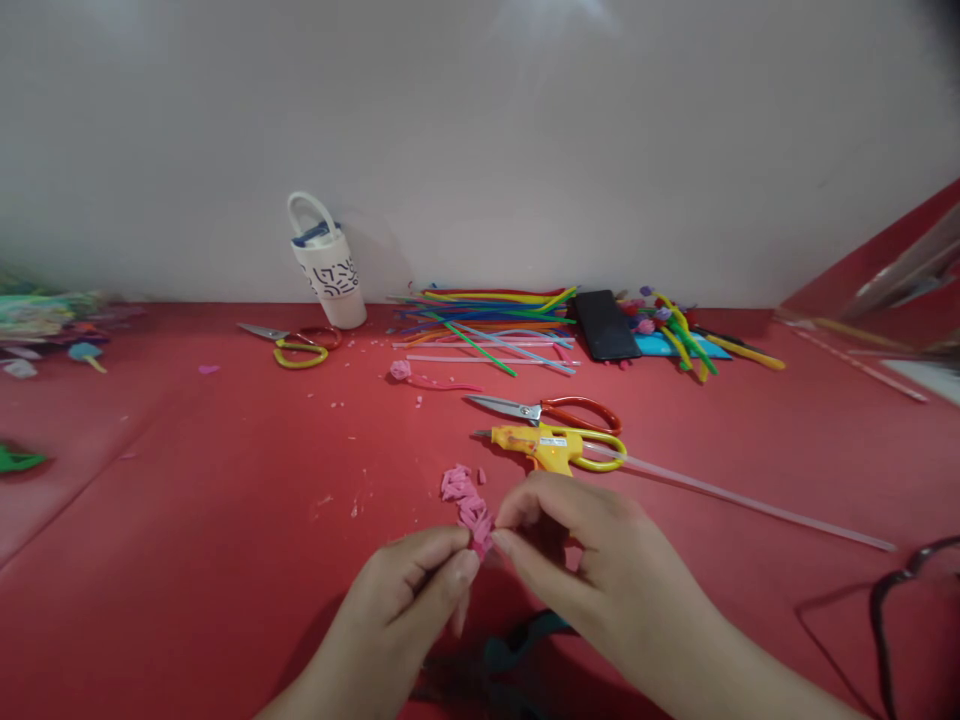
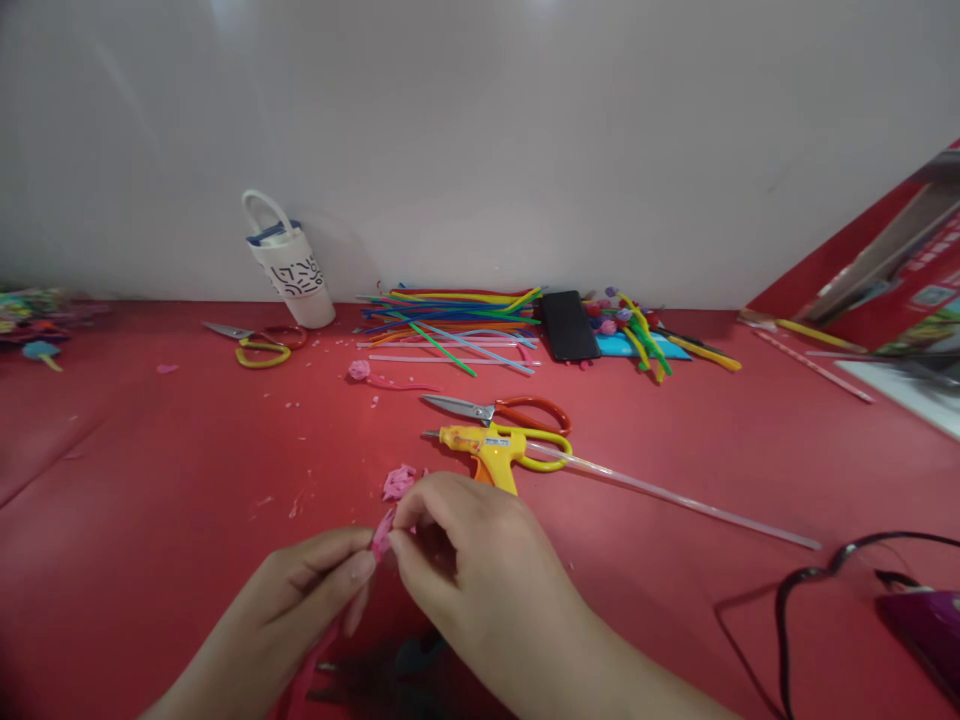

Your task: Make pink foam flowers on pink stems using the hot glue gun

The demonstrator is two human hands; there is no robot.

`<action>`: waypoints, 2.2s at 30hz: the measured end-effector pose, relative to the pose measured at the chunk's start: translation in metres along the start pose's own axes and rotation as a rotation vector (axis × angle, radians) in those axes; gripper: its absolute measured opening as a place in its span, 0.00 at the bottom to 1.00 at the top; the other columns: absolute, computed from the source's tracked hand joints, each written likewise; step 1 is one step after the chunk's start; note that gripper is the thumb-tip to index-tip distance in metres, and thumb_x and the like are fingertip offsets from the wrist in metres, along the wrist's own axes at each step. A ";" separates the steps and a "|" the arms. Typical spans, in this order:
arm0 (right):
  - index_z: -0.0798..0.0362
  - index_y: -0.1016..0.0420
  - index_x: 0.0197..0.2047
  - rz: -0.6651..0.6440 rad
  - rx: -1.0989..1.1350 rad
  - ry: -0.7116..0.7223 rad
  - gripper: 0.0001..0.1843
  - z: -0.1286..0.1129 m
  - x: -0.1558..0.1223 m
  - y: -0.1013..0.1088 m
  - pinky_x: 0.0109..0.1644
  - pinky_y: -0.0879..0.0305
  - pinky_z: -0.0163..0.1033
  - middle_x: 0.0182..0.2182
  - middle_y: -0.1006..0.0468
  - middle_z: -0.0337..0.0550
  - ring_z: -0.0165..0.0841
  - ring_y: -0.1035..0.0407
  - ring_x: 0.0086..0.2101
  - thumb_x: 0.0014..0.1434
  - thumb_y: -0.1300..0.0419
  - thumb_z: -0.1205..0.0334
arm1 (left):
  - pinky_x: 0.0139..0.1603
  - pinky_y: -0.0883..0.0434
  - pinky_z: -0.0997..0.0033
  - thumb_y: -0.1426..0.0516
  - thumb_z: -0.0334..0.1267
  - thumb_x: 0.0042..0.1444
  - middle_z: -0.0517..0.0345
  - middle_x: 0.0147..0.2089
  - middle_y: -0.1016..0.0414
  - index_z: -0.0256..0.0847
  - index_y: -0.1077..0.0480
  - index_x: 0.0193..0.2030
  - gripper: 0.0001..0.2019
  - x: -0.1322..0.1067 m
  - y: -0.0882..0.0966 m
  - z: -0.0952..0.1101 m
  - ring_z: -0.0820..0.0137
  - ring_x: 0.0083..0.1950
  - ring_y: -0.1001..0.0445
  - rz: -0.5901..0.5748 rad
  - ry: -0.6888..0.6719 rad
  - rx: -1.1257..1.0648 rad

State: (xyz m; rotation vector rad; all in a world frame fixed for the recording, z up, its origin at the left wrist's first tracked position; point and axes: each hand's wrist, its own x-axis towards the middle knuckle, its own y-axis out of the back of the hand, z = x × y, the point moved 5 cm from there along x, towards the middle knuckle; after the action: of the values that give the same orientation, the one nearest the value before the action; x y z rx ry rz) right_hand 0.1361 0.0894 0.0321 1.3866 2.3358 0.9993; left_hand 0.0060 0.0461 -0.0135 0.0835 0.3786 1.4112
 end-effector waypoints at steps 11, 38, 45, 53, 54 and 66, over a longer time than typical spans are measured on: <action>0.50 0.34 0.28 -0.006 -0.040 0.032 0.07 -0.002 -0.001 0.000 0.24 0.45 0.30 0.22 0.29 0.33 0.26 0.37 0.22 0.54 0.46 0.71 | 0.26 0.43 0.76 0.53 0.40 0.59 0.63 0.21 0.40 0.41 0.41 0.20 0.16 -0.002 0.000 0.005 0.74 0.24 0.40 0.006 -0.044 0.081; 0.51 0.30 0.34 0.234 -0.144 0.452 0.07 -0.026 -0.013 0.011 0.33 0.37 0.31 0.26 0.23 0.37 0.28 0.30 0.26 0.57 0.46 0.71 | 0.28 0.38 0.74 0.49 0.49 0.56 0.59 0.21 0.35 0.41 0.32 0.21 0.18 -0.008 0.004 0.009 0.71 0.25 0.37 0.121 -0.060 -0.086; 0.53 0.31 0.34 0.208 -0.130 0.443 0.06 -0.023 -0.012 0.008 0.33 0.39 0.30 0.26 0.25 0.37 0.26 0.32 0.26 0.56 0.45 0.72 | 0.29 0.38 0.74 0.49 0.46 0.56 0.60 0.21 0.36 0.41 0.34 0.22 0.16 -0.007 0.004 0.009 0.72 0.24 0.38 0.092 -0.081 -0.033; 0.53 0.30 0.33 0.193 -0.148 0.435 0.05 -0.024 -0.012 0.008 0.31 0.41 0.31 0.26 0.25 0.37 0.26 0.35 0.24 0.56 0.45 0.72 | 0.28 0.39 0.75 0.52 0.42 0.57 0.61 0.22 0.38 0.41 0.35 0.23 0.15 -0.006 0.006 0.009 0.72 0.25 0.40 0.072 -0.109 0.044; 0.53 0.30 0.33 0.190 -0.146 0.431 0.05 -0.023 -0.012 0.008 0.30 0.41 0.31 0.26 0.25 0.37 0.26 0.35 0.24 0.56 0.45 0.72 | 0.28 0.39 0.75 0.52 0.42 0.58 0.60 0.22 0.37 0.41 0.35 0.23 0.15 -0.006 0.006 0.009 0.72 0.25 0.39 0.065 -0.116 0.057; 0.54 0.31 0.33 0.220 -0.094 0.435 0.06 -0.020 -0.010 0.006 0.28 0.44 0.29 0.24 0.27 0.35 0.25 0.38 0.22 0.57 0.46 0.72 | 0.25 0.34 0.79 0.52 0.33 0.58 0.61 0.23 0.32 0.40 0.33 0.27 0.11 -0.011 0.009 0.021 0.74 0.23 0.34 0.186 -0.489 0.389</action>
State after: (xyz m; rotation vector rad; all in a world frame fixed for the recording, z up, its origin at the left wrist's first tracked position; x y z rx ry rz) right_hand 0.1345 0.0743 0.0494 1.5390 2.4157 1.5943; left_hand 0.0027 0.0405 0.0115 0.7830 0.2343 1.4285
